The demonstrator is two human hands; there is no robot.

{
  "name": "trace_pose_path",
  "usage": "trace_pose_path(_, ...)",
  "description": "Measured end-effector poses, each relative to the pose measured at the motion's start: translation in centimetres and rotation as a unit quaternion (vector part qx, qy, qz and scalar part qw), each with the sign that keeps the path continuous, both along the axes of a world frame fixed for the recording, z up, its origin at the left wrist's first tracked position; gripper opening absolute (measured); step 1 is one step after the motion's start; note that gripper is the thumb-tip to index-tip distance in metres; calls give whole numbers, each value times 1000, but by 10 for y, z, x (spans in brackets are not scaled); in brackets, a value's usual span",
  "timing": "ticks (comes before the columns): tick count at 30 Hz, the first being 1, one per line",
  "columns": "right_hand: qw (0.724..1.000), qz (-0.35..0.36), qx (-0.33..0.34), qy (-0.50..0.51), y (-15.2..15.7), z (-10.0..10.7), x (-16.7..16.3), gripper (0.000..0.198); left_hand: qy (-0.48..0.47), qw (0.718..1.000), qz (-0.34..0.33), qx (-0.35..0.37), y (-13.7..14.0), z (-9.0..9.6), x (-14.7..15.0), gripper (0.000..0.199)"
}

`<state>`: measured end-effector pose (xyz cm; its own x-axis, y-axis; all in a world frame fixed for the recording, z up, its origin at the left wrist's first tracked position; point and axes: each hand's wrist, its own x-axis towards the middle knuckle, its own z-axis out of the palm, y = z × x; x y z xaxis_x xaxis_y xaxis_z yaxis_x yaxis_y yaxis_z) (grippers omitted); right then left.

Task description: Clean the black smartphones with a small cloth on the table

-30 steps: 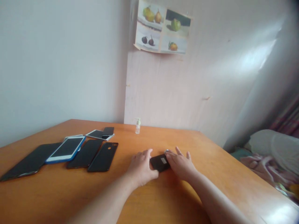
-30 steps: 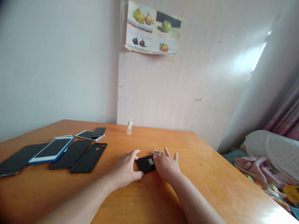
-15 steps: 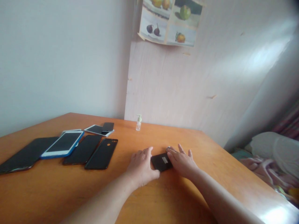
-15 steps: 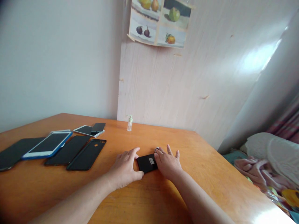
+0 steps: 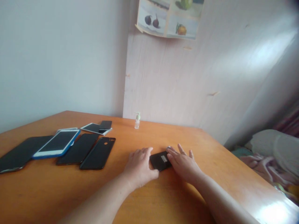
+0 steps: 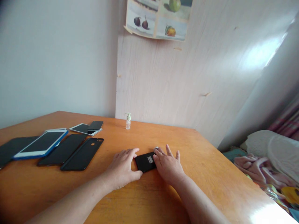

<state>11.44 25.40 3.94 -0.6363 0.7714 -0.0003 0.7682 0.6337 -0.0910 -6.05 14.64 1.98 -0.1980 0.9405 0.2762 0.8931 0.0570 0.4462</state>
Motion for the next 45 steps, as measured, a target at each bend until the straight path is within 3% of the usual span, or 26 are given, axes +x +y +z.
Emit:
trace_pose_path(5, 983, 163, -80, 34, -32, 9, -6, 50, 0, 1000, 1, 15, 0, 0, 1, 56)
trace_pose_path(12, 1000, -2, -16, -4, -1, 9, 12, 52, 15, 1000, -11, 9, 0, 2, -1, 52)
trace_pose_path(18, 981, 179, -76, 20, -31, 20, 6, 47, 11, 1000, -15, 10, -1, 4, -1, 43)
trace_pose_path(20, 984, 165, -70, 11, -28, 22, 9, 47, 14, 1000, -17, 7, -1, 4, -1, 43)
trace_pose_path(23, 997, 67, -35, -8, -12, 22, 20, 48, 21, 1000, -19, 5, -1, 4, -2, 42)
trace_pose_path(25, 998, 50, -22, -11, -8, 24, 24, 46, 22, 1000, -17, 3, -1, 4, -2, 44)
trace_pose_path(31, 975, 212, -68, 24, -35, 35, 22, 38, 23, 999, -19, -16, -2, 5, -3, 47)
trace_pose_path(34, 985, 167, -38, 29, -24, 34, 26, 33, 27, 999, -21, -15, -1, 4, -4, 47)
trace_pose_path(39, 997, 60, 15, 54, 20, 18, 31, 24, 34, 999, -24, -12, 1, 4, -4, 45)
trace_pose_path(45, 984, 3, -58, 169, 49, 4, 37, 10, 34, 999, -27, -20, 0, 3, -5, 49)
